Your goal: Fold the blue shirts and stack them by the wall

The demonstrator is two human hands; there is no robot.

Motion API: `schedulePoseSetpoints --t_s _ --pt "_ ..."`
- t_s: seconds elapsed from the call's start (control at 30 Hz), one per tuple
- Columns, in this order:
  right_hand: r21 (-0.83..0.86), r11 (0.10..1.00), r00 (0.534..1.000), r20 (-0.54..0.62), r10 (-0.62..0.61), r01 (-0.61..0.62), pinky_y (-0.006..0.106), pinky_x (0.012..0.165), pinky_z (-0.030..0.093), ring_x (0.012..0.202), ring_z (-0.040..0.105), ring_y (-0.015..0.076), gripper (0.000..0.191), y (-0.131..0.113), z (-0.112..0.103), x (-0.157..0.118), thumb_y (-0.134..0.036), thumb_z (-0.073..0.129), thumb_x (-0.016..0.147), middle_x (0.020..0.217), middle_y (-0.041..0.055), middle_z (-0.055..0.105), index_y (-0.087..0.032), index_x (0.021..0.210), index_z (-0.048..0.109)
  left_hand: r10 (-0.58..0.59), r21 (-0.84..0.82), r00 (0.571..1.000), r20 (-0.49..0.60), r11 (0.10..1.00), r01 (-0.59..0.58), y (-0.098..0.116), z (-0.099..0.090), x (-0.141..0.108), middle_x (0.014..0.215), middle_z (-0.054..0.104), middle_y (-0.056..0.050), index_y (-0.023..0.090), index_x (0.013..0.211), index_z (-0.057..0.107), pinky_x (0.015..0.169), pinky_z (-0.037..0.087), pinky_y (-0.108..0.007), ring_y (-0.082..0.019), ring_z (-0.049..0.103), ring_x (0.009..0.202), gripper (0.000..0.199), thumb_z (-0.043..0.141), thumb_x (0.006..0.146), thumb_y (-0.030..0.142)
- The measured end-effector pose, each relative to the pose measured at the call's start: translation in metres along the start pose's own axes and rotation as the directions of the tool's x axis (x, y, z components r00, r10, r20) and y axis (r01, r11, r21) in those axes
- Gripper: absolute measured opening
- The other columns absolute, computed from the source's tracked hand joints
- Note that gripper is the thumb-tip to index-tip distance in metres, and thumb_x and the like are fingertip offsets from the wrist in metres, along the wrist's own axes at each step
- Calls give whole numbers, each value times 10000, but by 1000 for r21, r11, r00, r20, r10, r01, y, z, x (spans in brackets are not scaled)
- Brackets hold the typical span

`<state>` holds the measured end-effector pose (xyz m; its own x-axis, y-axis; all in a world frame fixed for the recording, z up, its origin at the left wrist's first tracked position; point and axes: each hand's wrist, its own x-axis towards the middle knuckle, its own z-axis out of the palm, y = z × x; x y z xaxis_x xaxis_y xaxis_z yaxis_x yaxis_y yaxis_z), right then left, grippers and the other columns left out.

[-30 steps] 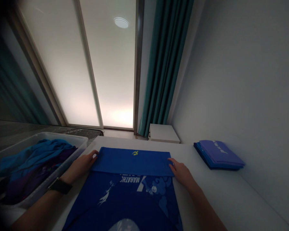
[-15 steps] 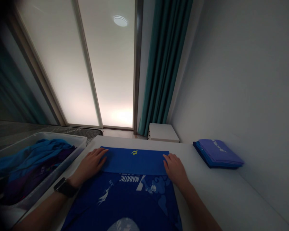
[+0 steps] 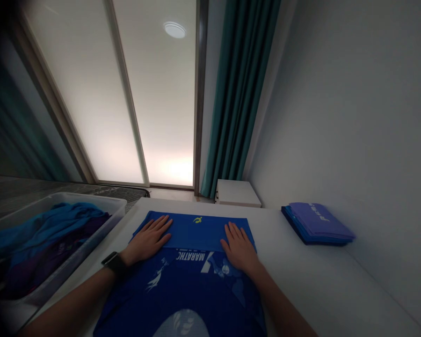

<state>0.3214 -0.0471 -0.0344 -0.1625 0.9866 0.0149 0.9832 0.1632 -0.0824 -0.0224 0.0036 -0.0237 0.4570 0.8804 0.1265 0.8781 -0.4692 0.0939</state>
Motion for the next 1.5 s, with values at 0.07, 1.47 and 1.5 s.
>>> schedulePoseSetpoints --t_s 0.07,1.47,1.5 --pt "-8 1000 1000 6 12 -12 418 1192 89 1462 135 209 732 1 -1 3 -576 103 966 1581 88 184 -109 1512 240 -2 11 1000 5 1000 2 0 2 4 1555 293 -41 240 1491 335 1173 184 -454 -239 237 1445 603 259 978 547" --pt "103 994 990 139 16 -31 394 1176 -24 1473 7 174 716 -59 -15 53 -515 95 958 1606 59 65 -91 1534 120 5 5 1000 -22 1000 -5 -3 9 16 1552 302 -48 239 1494 328 1167 191 -471 -243 251 1440 610 249 976 553" --pt "96 995 990 139 25 -39 398 1176 -21 1474 14 179 718 -55 -15 51 -519 100 957 1606 61 72 -92 1534 125 5 2 1000 -18 1000 -5 -3 8 16 1552 301 -48 241 1494 327 1167 188 -472 -243 249 1441 606 253 976 548"
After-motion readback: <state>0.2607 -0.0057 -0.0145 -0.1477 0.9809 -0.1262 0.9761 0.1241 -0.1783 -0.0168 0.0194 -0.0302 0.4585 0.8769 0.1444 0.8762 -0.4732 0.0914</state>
